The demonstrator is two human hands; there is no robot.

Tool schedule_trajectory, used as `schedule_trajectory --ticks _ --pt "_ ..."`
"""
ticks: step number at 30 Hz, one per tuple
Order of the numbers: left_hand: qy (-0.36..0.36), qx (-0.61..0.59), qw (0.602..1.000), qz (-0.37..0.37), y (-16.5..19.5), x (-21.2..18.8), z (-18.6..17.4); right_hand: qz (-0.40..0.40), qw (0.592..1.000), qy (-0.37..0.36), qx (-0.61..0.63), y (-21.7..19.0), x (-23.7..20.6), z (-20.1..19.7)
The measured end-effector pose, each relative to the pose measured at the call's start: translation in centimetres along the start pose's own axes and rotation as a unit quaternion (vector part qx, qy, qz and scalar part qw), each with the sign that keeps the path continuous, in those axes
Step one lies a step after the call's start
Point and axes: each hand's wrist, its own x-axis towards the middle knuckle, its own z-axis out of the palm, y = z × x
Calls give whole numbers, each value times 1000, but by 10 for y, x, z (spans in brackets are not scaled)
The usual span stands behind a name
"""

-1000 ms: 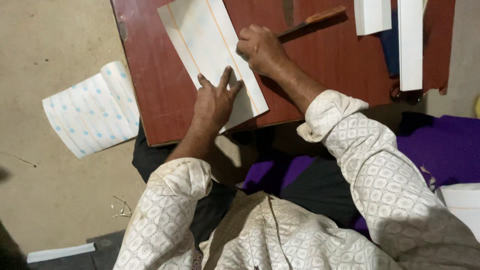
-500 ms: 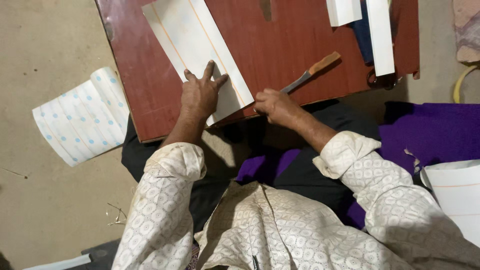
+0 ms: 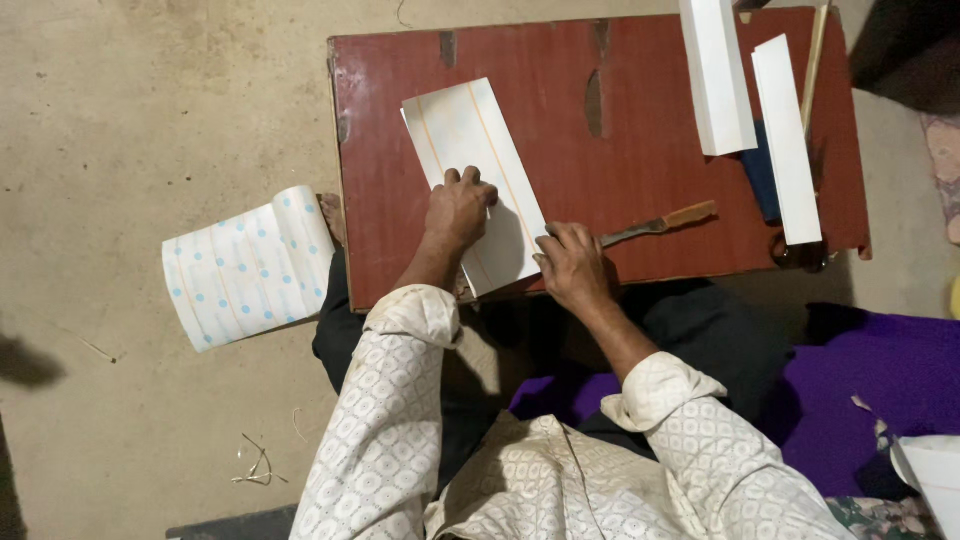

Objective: The person sits on the floor at a low board and cuts large printed adhesive sheets into narrow strips with a knife, using a printed line as a guide. They press each sheet flat, slice along the line, and stack the finished strips on the board.

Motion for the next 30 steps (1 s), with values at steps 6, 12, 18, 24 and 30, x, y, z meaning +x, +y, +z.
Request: schedule_trajectory --ticks 6,12,18,24,30 --pt "-79 -12 993 -82 -25 27 -41 -1 997 37 -64 -5 6 29" --pt "-113 7 991 -78 -39 35 -65 16 995 11 -102 2 -2 44" --pt "-114 14 989 -93 -29 35 -72 15 993 37 -107 0 3 43" --pt "-61 2 991 -121 -25 15 -40 0 997 22 -70 3 -2 34" --pt "-70 -2 986 -154 -13 -7 -11 60 997 44 36 62 -11 -9"
